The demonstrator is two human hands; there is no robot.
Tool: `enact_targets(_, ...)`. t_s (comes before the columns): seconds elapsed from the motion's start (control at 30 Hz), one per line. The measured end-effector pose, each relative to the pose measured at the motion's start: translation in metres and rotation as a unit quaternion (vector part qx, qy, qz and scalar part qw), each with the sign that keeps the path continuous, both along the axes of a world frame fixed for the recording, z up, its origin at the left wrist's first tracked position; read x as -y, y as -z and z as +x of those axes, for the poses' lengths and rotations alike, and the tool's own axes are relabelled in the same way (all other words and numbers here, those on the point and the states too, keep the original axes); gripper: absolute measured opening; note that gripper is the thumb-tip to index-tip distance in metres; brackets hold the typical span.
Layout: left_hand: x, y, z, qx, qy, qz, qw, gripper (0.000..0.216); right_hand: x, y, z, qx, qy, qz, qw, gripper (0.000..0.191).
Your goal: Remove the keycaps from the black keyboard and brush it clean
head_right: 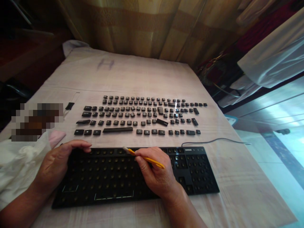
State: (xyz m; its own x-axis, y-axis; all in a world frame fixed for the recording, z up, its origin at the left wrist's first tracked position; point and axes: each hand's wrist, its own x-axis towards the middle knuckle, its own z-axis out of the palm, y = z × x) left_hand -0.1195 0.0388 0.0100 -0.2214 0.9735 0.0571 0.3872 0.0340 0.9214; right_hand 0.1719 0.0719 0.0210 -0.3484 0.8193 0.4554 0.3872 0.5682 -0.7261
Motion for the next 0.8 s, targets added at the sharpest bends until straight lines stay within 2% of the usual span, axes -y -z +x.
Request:
enact_targets(0.17, -0.0007, -0.0028, 0.0012, -0.003, -0.001, -0.004, 1.0, 0.051, 0.0006, 0.002, 0.0016, -0.029, -0.011, -0.006, 1.0, 0.019)
enact_targets(0.33, 0.0004, -0.0042, -0.0002, -0.006, 0.012, -0.001, 1.0, 0.048, 0.0018, -0.0003, 0.0035, -0.055, 0.007, -0.007, 0.998, 0.019)
enact_targets(0.8, 0.0003, -0.0019, 0.0004, 0.002, 0.017, 0.012, 1.0, 0.046, 0.001, 0.0024, 0.002, -0.007, -0.006, -0.005, 1.0, 0.015)
